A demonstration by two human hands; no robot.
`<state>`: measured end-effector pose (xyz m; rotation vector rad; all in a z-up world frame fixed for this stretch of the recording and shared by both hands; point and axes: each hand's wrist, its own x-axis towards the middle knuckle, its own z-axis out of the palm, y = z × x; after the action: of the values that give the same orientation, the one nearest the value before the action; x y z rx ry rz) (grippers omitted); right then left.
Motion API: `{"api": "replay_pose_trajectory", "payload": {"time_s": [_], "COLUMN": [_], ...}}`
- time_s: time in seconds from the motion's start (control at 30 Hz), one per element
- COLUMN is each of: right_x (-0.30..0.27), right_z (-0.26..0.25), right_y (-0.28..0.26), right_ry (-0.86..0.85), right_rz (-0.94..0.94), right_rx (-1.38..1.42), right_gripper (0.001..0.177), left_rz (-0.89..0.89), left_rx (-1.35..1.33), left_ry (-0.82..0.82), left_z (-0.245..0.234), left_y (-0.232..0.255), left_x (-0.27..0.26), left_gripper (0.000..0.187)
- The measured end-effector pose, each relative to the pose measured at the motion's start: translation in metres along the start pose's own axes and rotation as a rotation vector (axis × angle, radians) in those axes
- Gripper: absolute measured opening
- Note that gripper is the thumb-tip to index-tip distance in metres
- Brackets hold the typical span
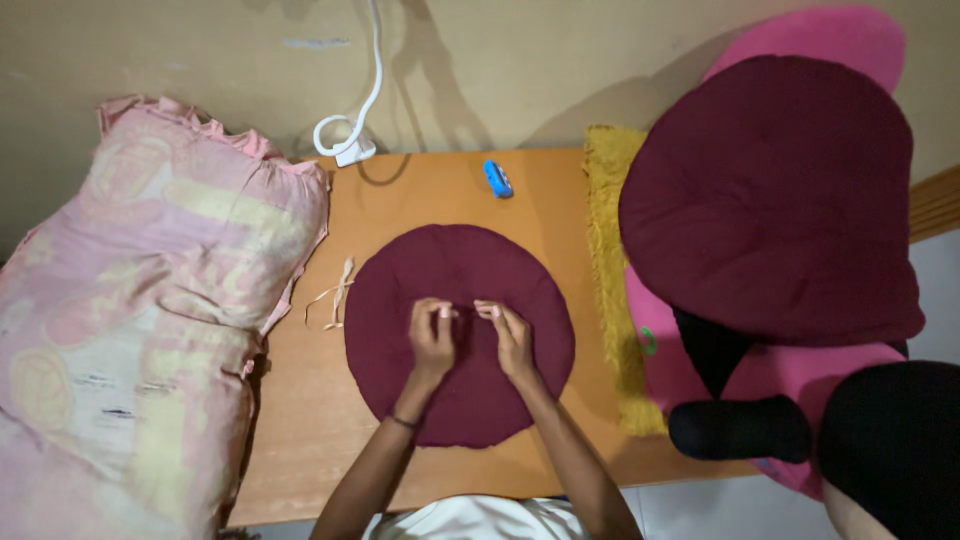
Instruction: The person inspects a burgundy round cushion on a wooden surface, using their hands to touch the fabric and pick off small pieces of lint.
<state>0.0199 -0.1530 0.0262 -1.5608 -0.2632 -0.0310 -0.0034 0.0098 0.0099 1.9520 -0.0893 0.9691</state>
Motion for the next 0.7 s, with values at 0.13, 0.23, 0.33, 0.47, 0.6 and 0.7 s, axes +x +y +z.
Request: {"api": "replay_pose_trajectory", "payload": {"time_s": [0.13,0.23,0.33,0.47,0.6,0.7], "right_x": [-0.002,0.002,-0.012,-0.014,-0.008,0.003], "right_z": [0.002,0.003,-0.003,0.006,0.015,-0.008], "right_y": [-0.005,-0.022,-0.05,-0.052,-0.046,-0.08], "right_ry": [-0.009,0.056,0.017,-0.038,-0.04,0.057], "right_rz": [0.017,0.011,-0.181,-0.194,0.023,-0.09], "right_rx": [0.0,-0.004,0.075,-0.046,-0.038,0.04], "right_gripper": [0.04,0.043,0.046,0.045,0.042,0.043], "left_rz": [-0.249,-0.258,-0.303,-0.214,0.103,0.18], "left_rx": [-0.13,-0.137,-0.153,-0.237,-0.25,-0.173], "left_ry": [-0.035,-0.042,-0.032,0.02,0.071,0.015], "left_z": [0.008,-0.001,-0.002,-0.004,0.003,0.016], "left_y": [-0.005,0.005,0.021,0.05,0.058,0.034], "left_x": [0.007,0.006,0.011,0.035,0.05,0.05], "left_gripper": [0.014,0.013,0.015,0.017,0.014,0.012]}}
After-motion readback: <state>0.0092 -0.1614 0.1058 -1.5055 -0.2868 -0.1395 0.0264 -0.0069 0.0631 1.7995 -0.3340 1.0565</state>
